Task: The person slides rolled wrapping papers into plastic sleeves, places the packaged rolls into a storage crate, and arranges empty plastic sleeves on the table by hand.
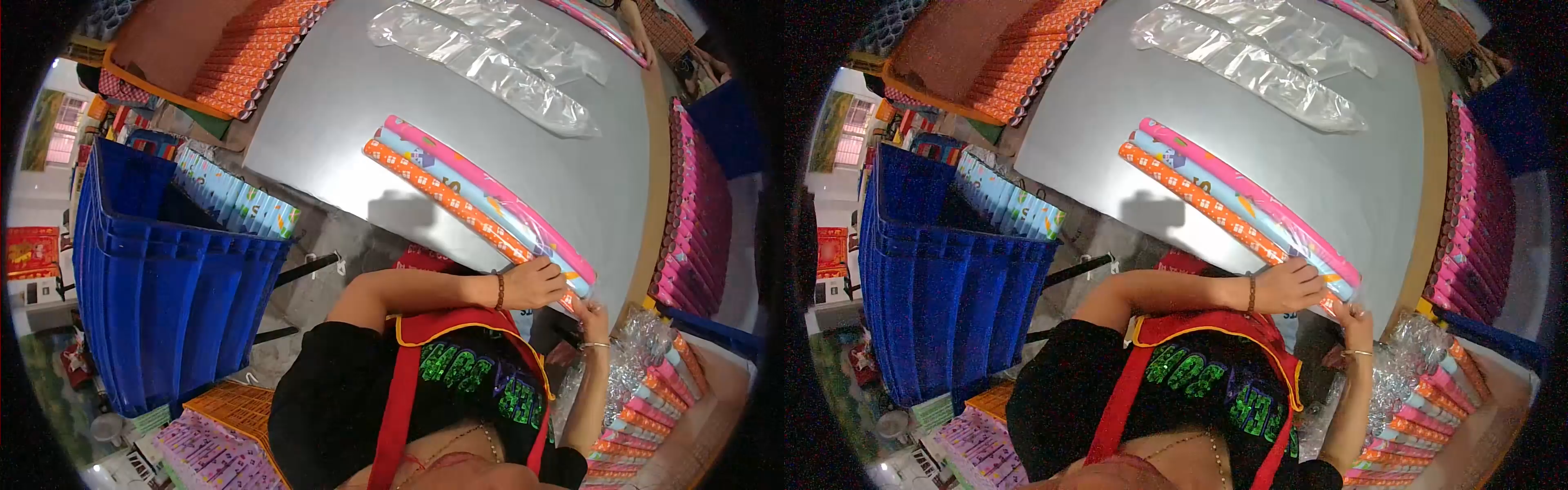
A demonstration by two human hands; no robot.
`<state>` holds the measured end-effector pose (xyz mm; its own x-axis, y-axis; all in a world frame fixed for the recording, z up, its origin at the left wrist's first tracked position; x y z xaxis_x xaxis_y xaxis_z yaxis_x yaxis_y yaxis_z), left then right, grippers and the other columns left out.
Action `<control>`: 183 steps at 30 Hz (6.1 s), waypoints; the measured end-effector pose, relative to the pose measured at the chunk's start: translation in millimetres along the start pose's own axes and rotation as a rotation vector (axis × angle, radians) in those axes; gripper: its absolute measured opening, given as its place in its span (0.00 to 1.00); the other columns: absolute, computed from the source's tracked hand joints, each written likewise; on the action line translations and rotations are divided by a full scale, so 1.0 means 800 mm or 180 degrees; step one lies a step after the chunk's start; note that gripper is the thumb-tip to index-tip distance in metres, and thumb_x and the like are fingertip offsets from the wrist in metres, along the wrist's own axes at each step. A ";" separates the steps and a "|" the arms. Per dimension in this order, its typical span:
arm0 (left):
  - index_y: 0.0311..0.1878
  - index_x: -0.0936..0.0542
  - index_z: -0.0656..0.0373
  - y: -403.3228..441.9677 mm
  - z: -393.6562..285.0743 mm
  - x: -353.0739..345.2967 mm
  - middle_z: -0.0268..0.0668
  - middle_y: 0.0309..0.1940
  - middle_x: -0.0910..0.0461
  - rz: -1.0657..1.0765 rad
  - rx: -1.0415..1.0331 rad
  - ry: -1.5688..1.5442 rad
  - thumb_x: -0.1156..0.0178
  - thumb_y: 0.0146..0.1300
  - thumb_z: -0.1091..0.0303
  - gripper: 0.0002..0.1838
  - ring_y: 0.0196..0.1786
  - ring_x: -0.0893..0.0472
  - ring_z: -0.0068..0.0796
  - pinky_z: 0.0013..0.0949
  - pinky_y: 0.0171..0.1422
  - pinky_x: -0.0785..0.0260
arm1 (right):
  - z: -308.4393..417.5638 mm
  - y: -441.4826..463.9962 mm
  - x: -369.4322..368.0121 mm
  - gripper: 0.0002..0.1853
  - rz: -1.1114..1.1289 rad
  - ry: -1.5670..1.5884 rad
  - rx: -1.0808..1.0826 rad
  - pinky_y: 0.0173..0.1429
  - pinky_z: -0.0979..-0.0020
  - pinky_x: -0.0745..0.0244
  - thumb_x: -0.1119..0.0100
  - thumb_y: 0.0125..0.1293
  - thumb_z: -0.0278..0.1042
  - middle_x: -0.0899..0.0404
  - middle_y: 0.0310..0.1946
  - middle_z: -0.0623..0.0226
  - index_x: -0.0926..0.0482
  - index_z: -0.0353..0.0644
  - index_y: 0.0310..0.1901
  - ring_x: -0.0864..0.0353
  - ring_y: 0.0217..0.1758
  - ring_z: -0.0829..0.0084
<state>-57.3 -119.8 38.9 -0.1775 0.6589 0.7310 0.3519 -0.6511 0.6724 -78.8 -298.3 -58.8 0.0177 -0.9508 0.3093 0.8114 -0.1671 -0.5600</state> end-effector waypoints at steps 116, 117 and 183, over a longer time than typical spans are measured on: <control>0.40 0.27 0.55 0.003 0.012 -0.020 0.45 0.51 0.30 0.0449 0.0040 0.0021 0.46 0.50 0.64 0.13 0.56 0.32 0.42 0.51 0.60 0.42 | 0.020 0.003 0.006 0.11 -0.0024 0.0044 0.0281 0.29 0.82 0.38 0.41 0.59 0.33 0.25 0.27 0.75 0.22 0.35 0.41 0.32 0.26 0.85; 0.41 0.26 0.55 0.006 0.014 -0.020 0.45 0.53 0.31 0.0613 0.0092 -0.0010 0.46 0.50 0.65 0.14 0.57 0.32 0.42 0.52 0.60 0.42 | 0.019 0.005 0.007 0.12 -0.0018 0.0168 0.0389 0.34 0.78 0.30 0.44 0.60 0.33 0.22 0.32 0.70 0.22 0.32 0.40 0.26 0.32 0.80; 0.62 0.34 0.55 -0.073 -0.139 -0.088 0.36 0.59 0.31 0.1967 0.3945 -0.6740 0.48 0.63 0.51 0.28 0.62 0.32 0.36 0.42 0.65 0.40 | -0.065 -0.292 0.028 0.34 -0.2094 -0.0573 0.0523 0.48 0.59 0.28 0.56 0.62 0.33 0.28 0.51 0.48 0.55 0.47 0.69 0.24 0.46 0.47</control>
<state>-167.6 -170.1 -39.0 0.4964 0.4052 -0.7677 0.2342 -0.9141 -0.3310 -298.5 -294.2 39.2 -0.4224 -0.6054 0.6746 0.7645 -0.6378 -0.0937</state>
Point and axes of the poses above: each hand's wrist, its own y-axis towards the middle knuckle, its own x-axis out of the back of the hand, z = x × y, the point moved 9 cm from there along y, towards the middle knuckle
